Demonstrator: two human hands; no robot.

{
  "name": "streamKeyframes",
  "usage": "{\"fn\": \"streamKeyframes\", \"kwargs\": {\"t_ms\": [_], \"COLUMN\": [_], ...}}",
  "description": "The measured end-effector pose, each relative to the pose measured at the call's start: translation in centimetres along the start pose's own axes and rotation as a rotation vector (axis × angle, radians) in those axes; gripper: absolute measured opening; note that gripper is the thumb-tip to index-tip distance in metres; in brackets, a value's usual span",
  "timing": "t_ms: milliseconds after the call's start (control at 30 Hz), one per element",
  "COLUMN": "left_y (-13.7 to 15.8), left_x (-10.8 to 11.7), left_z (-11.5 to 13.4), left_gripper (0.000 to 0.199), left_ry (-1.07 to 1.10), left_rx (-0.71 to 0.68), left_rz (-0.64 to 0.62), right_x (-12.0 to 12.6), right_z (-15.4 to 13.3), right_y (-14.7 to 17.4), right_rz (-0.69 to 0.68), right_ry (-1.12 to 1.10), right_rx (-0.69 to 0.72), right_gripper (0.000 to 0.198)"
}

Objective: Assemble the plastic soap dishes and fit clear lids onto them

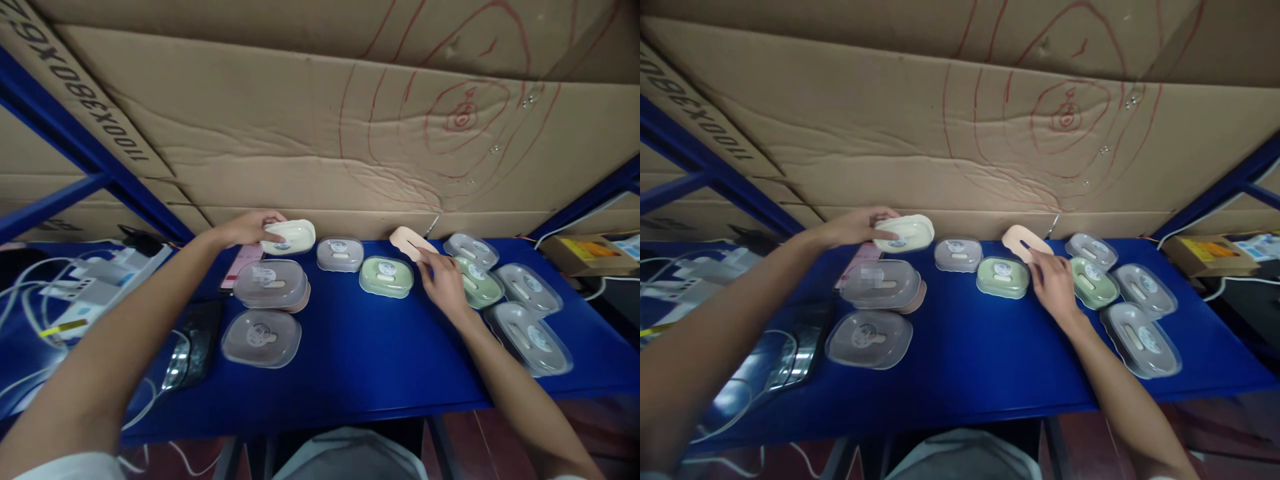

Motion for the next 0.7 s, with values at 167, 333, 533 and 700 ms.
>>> {"fn": "streamKeyframes", "kwargs": {"t_ms": [167, 333, 533, 700], "left_y": [8.0, 20.3, 22.6, 22.0], "left_x": [0.4, -9.8, -20.8, -22.6], "left_z": [7.3, 11.7, 8.0, 6.6], "left_gripper": [0.066, 0.052, 0.064, 0.046], "left_ry": [-0.107, -0.283, -0.251, -0.365], "left_rx": [-0.236, -0.454, -0.386, -0.273], "left_rz": [0.258, 0.303, 0.251, 0.365], "right_x": [2.6, 1.9, 1.0, 2.4], "right_z": [-8.2, -13.4, -13.2, -13.2], "right_y": [2.2, 5.8, 5.9, 6.0], "right_rz": [-0.078, -0.227, -0.27, -0.316], "right_ry": [-0.119, -0.06, -0.052, -0.046], "right_rx": [0.361, 0.631, 0.708, 0.712], "right_gripper": [0.038, 0.036, 0.031, 0.027]}}
Point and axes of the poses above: each hand's wrist, its own y-axis away from the middle knuckle, its own x-axis out of the back of the hand, z = x × y, the point moved 6 cm from there along -y, towards the middle knuckle, and after that the axes turned 1 degree about -y, right-handed, at the moved point
